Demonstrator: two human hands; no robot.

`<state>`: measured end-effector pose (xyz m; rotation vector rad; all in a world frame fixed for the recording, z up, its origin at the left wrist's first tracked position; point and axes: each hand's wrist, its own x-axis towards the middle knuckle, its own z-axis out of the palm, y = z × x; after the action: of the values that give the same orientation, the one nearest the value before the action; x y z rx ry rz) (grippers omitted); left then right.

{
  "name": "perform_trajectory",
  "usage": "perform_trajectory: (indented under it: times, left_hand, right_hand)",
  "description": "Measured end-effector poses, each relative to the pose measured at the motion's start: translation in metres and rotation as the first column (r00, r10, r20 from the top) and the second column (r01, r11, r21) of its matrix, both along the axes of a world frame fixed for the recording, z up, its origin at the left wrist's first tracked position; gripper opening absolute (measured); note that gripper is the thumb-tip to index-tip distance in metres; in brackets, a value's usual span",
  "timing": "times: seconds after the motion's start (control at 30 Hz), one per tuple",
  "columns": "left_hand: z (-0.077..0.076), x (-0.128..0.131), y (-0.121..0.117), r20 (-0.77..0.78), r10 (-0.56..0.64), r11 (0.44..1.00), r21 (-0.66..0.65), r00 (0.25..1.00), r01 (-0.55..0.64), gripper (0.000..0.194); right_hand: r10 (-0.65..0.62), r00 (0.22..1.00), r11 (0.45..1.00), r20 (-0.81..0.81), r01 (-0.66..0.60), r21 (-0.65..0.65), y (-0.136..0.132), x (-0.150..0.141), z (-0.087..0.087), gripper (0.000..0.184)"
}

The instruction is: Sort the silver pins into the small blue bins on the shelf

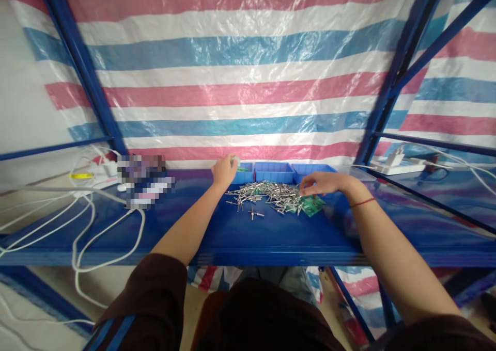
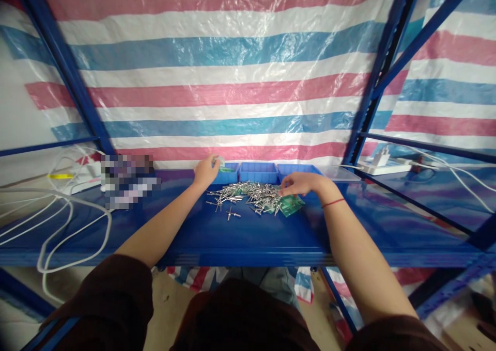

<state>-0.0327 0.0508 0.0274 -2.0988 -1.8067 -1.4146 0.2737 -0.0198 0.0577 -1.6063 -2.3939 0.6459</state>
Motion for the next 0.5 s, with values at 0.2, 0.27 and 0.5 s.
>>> perform_trajectory:
  times: [0.2,0.27,0.5]
  left_hand:
    - [-0.011,0.002,-0.004,-0.220,0.115,0.989,-0.068,0.969,-0.133,0.035]
    - [-0.010,0.006,-0.007,-0.248,0.091,0.992,-0.060,0.964,-0.109,0.036]
    - [-0.014,0.030,-0.029,-0.390,-0.115,0.990,-0.120,0.914,0.073,0.032]
  right_hand:
    - [-0.149,0.986,0.981,0.078,0.157,-0.111,-0.003,-0.001,-0.003,0.041]
    - [-0.164,0.977,0.974,0.135,0.182,-0.134,-0.004,-0.007,-0.004,0.046]
    - [0.011,0.982,0.982,0.186,0.024,-0.186,0.002,-0.008,-0.006,0.049]
